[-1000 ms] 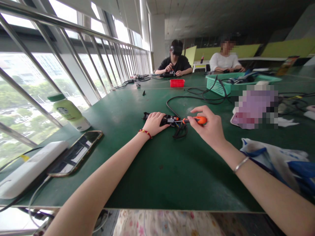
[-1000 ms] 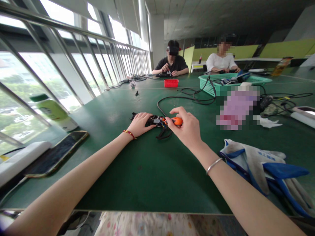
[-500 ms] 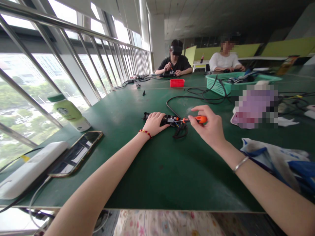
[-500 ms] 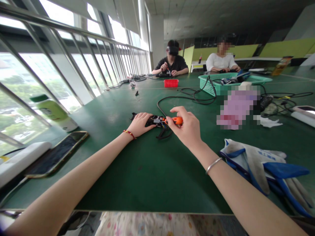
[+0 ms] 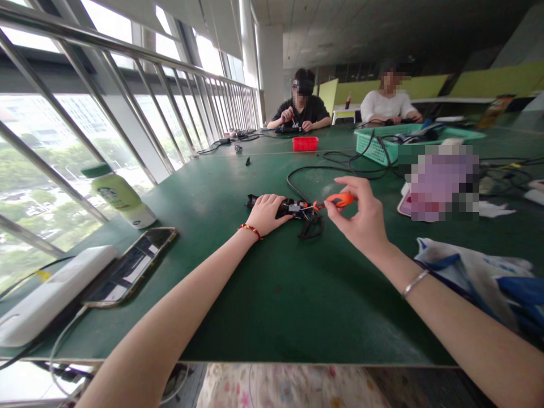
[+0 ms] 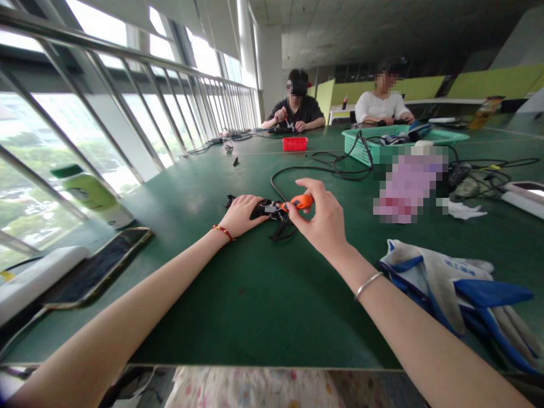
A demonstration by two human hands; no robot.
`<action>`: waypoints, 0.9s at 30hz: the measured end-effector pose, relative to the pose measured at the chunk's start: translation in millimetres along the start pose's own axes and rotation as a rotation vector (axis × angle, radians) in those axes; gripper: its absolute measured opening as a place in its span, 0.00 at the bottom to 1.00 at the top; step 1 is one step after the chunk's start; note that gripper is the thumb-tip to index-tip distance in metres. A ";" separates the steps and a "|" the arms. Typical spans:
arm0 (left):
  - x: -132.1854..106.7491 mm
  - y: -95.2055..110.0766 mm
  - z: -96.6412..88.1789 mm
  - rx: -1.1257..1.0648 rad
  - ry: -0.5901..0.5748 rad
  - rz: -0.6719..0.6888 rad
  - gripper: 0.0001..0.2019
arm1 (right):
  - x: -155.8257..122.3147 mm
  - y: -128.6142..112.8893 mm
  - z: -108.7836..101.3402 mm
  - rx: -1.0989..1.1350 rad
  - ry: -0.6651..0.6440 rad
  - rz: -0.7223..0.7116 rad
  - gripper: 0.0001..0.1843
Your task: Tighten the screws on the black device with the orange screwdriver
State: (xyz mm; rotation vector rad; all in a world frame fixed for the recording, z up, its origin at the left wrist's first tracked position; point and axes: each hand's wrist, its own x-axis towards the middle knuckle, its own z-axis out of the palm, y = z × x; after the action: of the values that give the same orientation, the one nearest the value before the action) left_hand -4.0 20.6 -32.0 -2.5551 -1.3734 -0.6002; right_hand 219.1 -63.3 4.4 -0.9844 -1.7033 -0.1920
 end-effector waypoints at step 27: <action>-0.5 1.5 -0.8 0.007 -0.004 -0.005 0.24 | 0.4 -0.4 0.1 -0.023 0.062 -0.088 0.19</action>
State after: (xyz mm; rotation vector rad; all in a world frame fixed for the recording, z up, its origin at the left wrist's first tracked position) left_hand -3.3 19.2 -31.4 -2.5502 -1.3810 -0.5902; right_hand 218.7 -63.3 4.8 -0.9128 -1.6921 -0.2974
